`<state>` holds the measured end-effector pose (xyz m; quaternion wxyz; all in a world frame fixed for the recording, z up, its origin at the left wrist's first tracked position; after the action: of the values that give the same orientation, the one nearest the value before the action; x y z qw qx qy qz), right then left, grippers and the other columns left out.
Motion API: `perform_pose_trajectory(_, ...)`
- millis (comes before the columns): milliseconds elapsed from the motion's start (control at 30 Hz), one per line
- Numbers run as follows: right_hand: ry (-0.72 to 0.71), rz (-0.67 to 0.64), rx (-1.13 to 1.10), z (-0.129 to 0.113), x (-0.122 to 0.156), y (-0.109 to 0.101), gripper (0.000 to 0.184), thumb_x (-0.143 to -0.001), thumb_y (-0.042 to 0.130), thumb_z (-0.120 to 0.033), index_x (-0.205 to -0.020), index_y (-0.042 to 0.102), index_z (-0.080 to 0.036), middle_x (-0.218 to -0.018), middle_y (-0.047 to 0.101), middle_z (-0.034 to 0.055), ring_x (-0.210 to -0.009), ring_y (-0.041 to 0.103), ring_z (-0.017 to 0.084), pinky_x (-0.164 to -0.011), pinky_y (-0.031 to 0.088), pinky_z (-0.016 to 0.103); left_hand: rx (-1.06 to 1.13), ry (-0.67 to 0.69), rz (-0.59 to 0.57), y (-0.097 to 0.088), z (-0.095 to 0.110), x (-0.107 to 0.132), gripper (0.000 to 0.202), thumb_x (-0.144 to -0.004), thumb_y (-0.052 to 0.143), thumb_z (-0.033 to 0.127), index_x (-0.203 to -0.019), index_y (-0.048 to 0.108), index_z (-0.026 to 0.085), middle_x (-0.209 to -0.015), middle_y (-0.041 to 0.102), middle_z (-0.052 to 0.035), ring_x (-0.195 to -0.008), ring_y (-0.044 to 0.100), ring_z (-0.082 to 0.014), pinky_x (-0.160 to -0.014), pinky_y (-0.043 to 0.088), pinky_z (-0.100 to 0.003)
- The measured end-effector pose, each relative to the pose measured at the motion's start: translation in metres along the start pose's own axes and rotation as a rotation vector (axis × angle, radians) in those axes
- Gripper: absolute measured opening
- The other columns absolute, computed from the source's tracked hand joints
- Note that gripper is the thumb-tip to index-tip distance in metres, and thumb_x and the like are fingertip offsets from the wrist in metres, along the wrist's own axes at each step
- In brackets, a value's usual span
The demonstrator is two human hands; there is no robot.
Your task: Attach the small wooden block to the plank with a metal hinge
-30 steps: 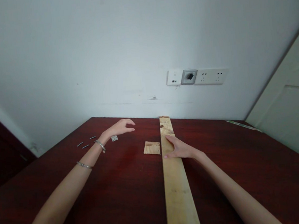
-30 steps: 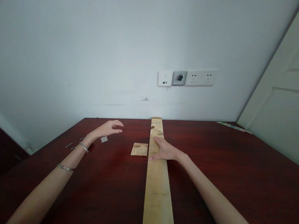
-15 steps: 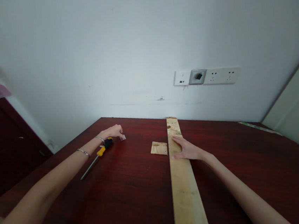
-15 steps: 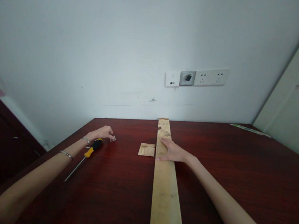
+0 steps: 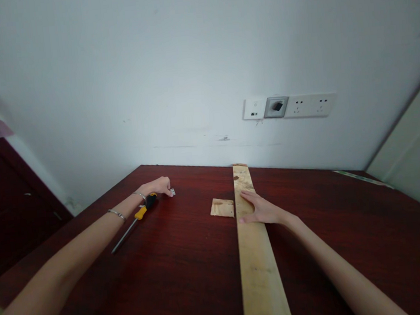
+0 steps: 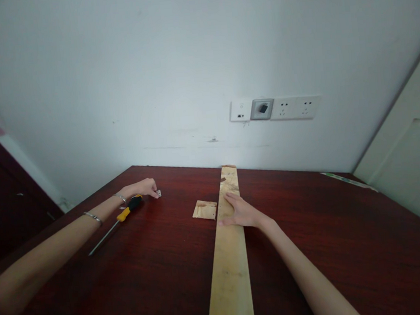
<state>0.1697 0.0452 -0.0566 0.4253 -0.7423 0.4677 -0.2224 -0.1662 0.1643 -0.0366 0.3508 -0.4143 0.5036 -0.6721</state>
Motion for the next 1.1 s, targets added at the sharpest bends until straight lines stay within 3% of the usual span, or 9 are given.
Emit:
perform_pose_trajectory(267,-0.008,-0.004,-0.005,-0.002,0.001,0.000,0.112,-0.058,0.068,-0.071,-0.143,0.036,-0.007,-0.152,0.026,0.0226,-0.140,0.024,0.037,-0.115,0.018,0.052,-0.043,-0.028,-0.012,0.001,-0.001,-0.002,0.028,-0.059,0.067,0.042,-0.061,0.067,0.014,-0.053,0.057,-0.0009,-0.054,0.047,-0.0138,-0.053,0.031,-0.025)
perform_pose_trajectory(467,0.007,-0.025,0.041,-0.003,0.002,0.001,0.117,-0.059,0.065,-0.074,-0.143,0.033,0.001,-0.152,0.023,0.0261,-0.141,0.021,0.036,-0.116,0.016,0.046,0.003,-0.028,-0.051,0.005,-0.007,-0.007,0.029,-0.058,0.069,0.042,-0.068,0.068,0.015,-0.061,0.063,-0.0020,-0.056,0.049,-0.0140,-0.055,0.033,-0.025)
perform_pose_trajectory(833,-0.028,0.014,0.006,0.000,0.001,0.001,0.108,-0.059,0.068,-0.072,-0.144,0.037,-0.011,-0.152,0.026,0.0217,-0.140,0.023,0.039,-0.114,0.018,0.054,0.040,0.005,-0.061,0.005,-0.002,-0.002,0.039,-0.058,0.065,0.042,-0.085,0.064,0.014,-0.076,0.066,-0.0049,-0.064,0.054,-0.0161,-0.053,0.034,-0.023)
perform_pose_trajectory(1000,-0.041,0.029,0.024,0.002,0.000,0.001,0.106,-0.060,0.067,-0.072,-0.144,0.038,-0.014,-0.152,0.028,0.0194,-0.139,0.025,0.038,-0.113,0.019,0.054,0.015,0.013,-0.080,0.006,0.002,-0.003,0.033,-0.058,0.063,0.040,-0.078,0.064,0.014,-0.069,0.064,-0.0041,-0.060,0.052,-0.0153,-0.052,0.032,-0.024)
perform_pose_trajectory(1100,-0.029,0.013,0.045,0.001,0.000,0.002,0.107,-0.061,0.066,-0.072,-0.144,0.037,-0.011,-0.152,0.026,0.0214,-0.140,0.024,0.038,-0.113,0.019,0.052,-0.046,0.022,-0.070,0.004,0.007,-0.005,0.034,-0.058,0.062,0.040,-0.078,0.064,0.013,-0.069,0.064,-0.0044,-0.060,0.052,-0.0157,-0.053,0.033,-0.024)
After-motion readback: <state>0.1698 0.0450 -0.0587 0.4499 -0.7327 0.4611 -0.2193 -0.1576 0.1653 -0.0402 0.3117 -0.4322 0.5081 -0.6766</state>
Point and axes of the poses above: each hand's wrist, its own x-axis away from the middle knuckle, its own y-axis out of the palm, z = x × y, the point moved 10 cm from there along -x, towards the middle knuckle
